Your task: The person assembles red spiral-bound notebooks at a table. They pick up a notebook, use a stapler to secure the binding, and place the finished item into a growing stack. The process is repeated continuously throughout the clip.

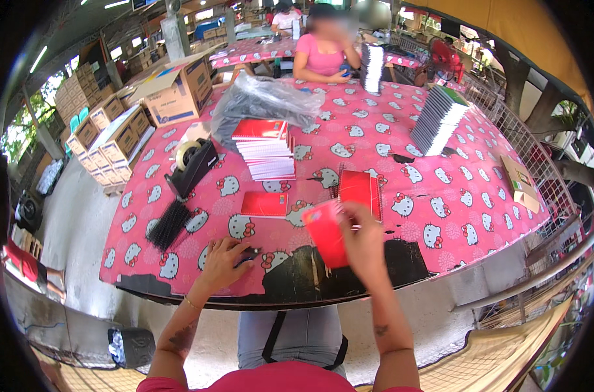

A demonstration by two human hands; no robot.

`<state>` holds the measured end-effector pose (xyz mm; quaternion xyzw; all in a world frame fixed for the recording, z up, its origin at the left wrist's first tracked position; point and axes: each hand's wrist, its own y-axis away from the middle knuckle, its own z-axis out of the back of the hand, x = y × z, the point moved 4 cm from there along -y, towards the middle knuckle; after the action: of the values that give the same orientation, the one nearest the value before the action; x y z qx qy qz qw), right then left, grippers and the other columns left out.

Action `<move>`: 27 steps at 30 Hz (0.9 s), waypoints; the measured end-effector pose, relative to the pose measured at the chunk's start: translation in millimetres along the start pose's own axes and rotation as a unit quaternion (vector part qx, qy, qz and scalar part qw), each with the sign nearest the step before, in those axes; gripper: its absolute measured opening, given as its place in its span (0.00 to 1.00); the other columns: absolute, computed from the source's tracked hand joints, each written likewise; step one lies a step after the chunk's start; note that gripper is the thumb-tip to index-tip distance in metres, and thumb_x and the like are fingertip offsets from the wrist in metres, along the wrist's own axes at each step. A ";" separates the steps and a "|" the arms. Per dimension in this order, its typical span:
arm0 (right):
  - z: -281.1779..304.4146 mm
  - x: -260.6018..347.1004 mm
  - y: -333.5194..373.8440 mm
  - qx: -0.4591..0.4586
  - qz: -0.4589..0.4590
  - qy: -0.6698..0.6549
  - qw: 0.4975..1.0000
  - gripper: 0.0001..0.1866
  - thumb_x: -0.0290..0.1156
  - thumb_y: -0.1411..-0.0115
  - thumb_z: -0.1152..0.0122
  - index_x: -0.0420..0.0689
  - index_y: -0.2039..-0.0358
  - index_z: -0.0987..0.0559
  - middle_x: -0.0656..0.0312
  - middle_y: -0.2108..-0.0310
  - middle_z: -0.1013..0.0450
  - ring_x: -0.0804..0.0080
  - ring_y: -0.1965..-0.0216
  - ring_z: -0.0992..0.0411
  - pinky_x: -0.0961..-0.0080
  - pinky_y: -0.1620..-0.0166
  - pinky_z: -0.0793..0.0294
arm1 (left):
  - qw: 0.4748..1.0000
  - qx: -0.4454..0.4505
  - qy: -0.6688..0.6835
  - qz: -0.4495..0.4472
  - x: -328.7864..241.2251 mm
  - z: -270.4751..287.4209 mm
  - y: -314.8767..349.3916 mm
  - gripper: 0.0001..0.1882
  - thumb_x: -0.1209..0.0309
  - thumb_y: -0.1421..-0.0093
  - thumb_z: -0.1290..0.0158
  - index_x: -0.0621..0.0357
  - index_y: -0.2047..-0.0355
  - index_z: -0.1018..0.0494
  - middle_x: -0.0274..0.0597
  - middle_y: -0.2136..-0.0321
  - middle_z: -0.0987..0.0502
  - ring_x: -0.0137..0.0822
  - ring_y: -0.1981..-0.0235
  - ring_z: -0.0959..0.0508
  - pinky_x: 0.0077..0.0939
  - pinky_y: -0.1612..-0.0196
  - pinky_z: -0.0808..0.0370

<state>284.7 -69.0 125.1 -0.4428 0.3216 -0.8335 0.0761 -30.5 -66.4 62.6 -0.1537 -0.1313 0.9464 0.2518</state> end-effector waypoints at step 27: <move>-82.5 -28.2 100.3 0.271 -0.311 -0.329 0.849 0.22 0.44 0.32 0.43 0.43 0.45 0.26 0.63 0.53 0.26 0.74 0.53 0.27 0.77 0.53 0.29 | 0.979 0.201 0.037 -0.027 18.2 -61.1 -141.3 0.40 0.56 0.54 0.33 0.63 0.46 0.34 0.56 0.58 0.23 0.58 0.57 0.23 0.48 0.49 0.28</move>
<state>220.8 -97.1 12.0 -0.7300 -0.1159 -0.6728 0.0312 37.9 72.0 48.5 -0.1317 0.0666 0.9400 0.3075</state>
